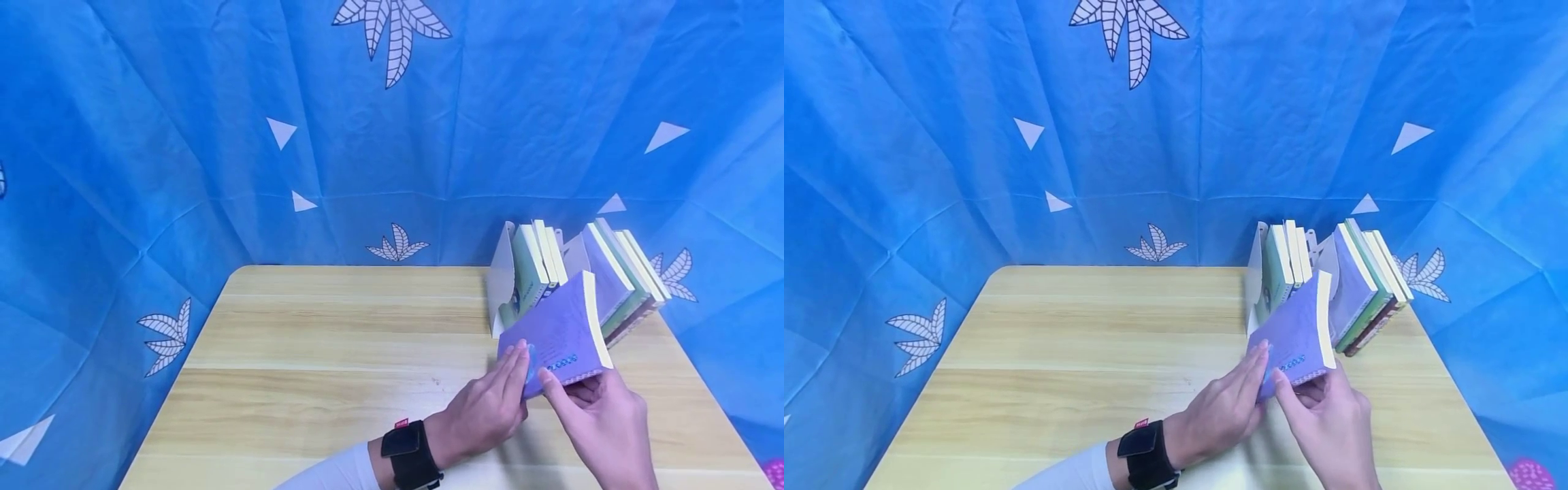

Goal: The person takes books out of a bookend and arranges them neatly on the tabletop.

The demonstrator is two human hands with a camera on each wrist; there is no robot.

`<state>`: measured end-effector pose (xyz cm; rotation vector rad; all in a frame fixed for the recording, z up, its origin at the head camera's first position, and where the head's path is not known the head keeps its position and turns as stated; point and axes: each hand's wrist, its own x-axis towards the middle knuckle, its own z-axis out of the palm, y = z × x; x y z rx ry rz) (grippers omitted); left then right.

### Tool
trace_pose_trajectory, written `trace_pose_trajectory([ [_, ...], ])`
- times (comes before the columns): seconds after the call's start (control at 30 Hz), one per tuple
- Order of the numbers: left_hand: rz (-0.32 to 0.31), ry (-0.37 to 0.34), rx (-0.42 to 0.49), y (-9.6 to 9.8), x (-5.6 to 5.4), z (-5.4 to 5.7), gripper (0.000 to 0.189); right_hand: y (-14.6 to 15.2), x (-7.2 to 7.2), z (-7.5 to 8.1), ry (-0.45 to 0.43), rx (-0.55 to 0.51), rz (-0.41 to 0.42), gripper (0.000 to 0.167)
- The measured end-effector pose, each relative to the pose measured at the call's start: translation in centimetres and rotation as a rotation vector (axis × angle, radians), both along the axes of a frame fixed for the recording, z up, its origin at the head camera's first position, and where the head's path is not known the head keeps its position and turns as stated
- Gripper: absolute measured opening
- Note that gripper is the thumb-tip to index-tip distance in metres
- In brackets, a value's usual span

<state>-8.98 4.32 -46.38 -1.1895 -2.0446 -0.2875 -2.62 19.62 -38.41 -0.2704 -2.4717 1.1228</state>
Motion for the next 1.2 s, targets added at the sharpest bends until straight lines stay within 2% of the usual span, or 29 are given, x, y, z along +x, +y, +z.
trace_pose_trajectory([
  [0.23,0.003,0.019,0.023,-0.5,-0.1,0.3,0.051,0.1,-0.1,0.4,0.005,0.081,0.012,0.039],
  [0.43,-0.016,0.036,0.070,-0.9,-0.2,0.4,0.046,0.4,0.0,0.7,0.009,0.180,0.014,0.042],
  [0.53,-0.035,0.024,0.095,-1.1,-0.3,0.6,0.045,0.5,0.1,1.0,0.002,0.210,0.009,0.046],
  [0.67,-0.073,-0.059,0.144,-1.6,-0.3,0.9,0.053,0.5,0.3,1.2,0.064,0.193,0.023,0.048],
  [0.83,-0.141,-0.177,0.253,-2.3,-0.5,1.4,0.058,1.2,0.3,1.2,0.273,0.149,0.095,0.048],
  [0.9,-0.167,-0.206,0.302,-2.7,-0.7,1.6,0.054,1.7,0.1,1.3,0.313,0.146,0.096,0.050],
  [1.1,-0.202,-0.277,0.448,-3.9,-1.7,2.2,0.043,3.0,-0.2,1.8,0.276,0.163,0.025,0.058],
  [1.2,-0.189,-0.315,0.519,-4.8,-2.2,2.2,0.041,3.4,-0.4,1.9,0.278,0.179,0.013,0.059],
])
